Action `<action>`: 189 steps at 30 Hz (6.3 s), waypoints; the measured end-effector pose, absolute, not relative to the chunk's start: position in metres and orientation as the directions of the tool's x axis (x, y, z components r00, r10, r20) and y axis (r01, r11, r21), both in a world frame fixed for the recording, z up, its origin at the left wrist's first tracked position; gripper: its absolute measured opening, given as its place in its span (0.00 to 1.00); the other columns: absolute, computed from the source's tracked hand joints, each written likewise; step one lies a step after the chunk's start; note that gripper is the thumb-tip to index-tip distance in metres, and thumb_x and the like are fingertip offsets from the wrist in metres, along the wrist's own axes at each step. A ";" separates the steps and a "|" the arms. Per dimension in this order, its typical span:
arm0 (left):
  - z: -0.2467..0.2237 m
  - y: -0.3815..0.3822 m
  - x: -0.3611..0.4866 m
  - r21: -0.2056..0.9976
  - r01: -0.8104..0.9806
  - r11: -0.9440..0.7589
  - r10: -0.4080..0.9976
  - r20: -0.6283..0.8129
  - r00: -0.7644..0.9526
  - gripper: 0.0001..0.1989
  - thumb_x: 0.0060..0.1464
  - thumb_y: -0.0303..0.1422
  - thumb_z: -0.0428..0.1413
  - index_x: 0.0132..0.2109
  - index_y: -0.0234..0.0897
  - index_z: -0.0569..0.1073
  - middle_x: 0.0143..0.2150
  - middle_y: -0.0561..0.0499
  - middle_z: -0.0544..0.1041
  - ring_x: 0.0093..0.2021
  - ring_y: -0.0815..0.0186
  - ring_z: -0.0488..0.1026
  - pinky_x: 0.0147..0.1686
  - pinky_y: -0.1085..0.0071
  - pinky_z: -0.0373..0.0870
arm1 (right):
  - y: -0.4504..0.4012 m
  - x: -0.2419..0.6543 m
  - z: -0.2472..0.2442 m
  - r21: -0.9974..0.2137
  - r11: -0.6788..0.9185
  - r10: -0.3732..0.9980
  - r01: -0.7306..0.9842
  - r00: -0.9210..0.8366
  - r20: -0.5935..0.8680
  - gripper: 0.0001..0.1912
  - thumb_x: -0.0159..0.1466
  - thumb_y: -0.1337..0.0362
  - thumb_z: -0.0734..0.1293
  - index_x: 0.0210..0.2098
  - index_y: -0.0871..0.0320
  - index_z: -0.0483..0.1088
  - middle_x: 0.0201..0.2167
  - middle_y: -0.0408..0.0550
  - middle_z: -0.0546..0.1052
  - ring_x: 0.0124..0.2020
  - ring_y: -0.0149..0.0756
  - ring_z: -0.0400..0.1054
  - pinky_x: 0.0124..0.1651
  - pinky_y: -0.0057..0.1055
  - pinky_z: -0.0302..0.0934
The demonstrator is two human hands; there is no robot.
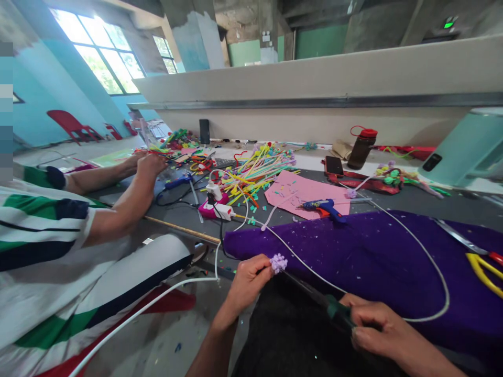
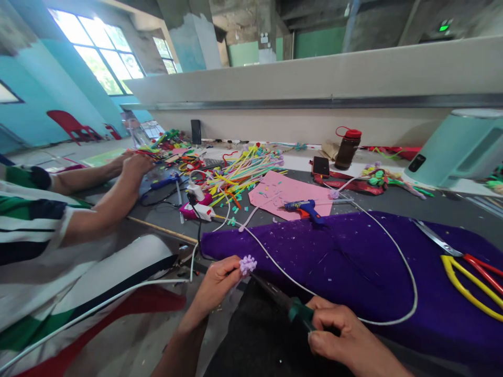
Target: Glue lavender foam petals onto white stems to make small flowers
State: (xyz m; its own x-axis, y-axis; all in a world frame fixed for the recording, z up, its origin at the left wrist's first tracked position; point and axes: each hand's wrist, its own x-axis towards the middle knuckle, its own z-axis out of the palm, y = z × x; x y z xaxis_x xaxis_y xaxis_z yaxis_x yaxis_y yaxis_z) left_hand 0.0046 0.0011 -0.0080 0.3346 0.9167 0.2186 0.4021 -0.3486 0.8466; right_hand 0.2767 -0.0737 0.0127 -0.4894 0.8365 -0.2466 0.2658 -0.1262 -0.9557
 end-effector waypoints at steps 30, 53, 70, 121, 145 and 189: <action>0.014 0.013 0.029 0.773 -0.492 0.401 0.895 -0.215 0.392 0.07 0.42 0.31 0.60 0.25 0.30 0.73 0.16 0.51 0.71 0.14 0.74 0.65 0.12 0.81 0.55 | -0.002 0.328 -0.009 -0.025 0.384 0.888 0.923 -0.362 0.284 0.12 0.60 0.57 0.60 0.26 0.55 0.70 0.39 0.51 0.71 0.39 0.43 0.67 0.39 0.39 0.62; 0.034 0.007 0.056 0.951 0.125 -0.281 0.933 0.240 0.270 0.07 0.48 0.31 0.55 0.25 0.34 0.74 0.23 0.53 0.68 0.26 0.70 0.61 0.27 0.76 0.58 | -0.021 0.229 0.063 -0.830 0.424 0.905 0.363 -0.130 0.406 0.05 0.58 0.66 0.64 0.31 0.58 0.72 0.27 0.43 0.72 0.28 0.30 0.65 0.32 0.25 0.57; 0.040 0.006 0.057 0.885 0.282 -0.370 0.905 0.275 0.324 0.08 0.47 0.31 0.55 0.23 0.36 0.74 0.20 0.53 0.67 0.24 0.69 0.62 0.27 0.75 0.57 | -0.017 0.230 0.056 -0.894 0.321 0.947 0.313 -0.099 0.306 0.05 0.56 0.67 0.64 0.24 0.60 0.68 0.20 0.40 0.67 0.22 0.27 0.59 0.25 0.23 0.53; 0.024 0.035 0.077 0.815 -0.538 0.214 0.950 -0.045 0.310 0.09 0.37 0.31 0.63 0.27 0.30 0.74 0.21 0.53 0.70 0.19 0.75 0.64 0.19 0.78 0.60 | 0.002 0.211 0.034 -0.969 -0.098 0.949 -0.225 -0.315 -0.022 0.08 0.57 0.64 0.63 0.25 0.61 0.62 0.19 0.40 0.70 0.14 0.21 0.53 0.18 0.19 0.45; 0.021 0.028 0.083 0.880 -0.474 0.018 0.991 0.046 0.124 0.07 0.39 0.29 0.63 0.31 0.34 0.76 0.26 0.54 0.74 0.27 0.73 0.68 0.30 0.78 0.64 | -0.003 0.208 0.030 -0.955 0.237 0.948 -0.178 -0.172 0.267 0.09 0.55 0.62 0.67 0.28 0.61 0.65 0.21 0.37 0.63 0.21 0.22 0.52 0.24 0.21 0.49; 0.038 0.003 0.094 0.914 -0.241 -0.326 0.929 0.358 0.098 0.03 0.43 0.27 0.60 0.24 0.36 0.74 0.28 0.50 0.71 0.30 0.67 0.66 0.32 0.73 0.62 | -0.046 0.239 -0.009 -0.996 0.074 0.970 0.042 -0.234 0.062 0.16 0.59 0.52 0.63 0.30 0.61 0.71 0.25 0.46 0.71 0.27 0.32 0.63 0.29 0.26 0.56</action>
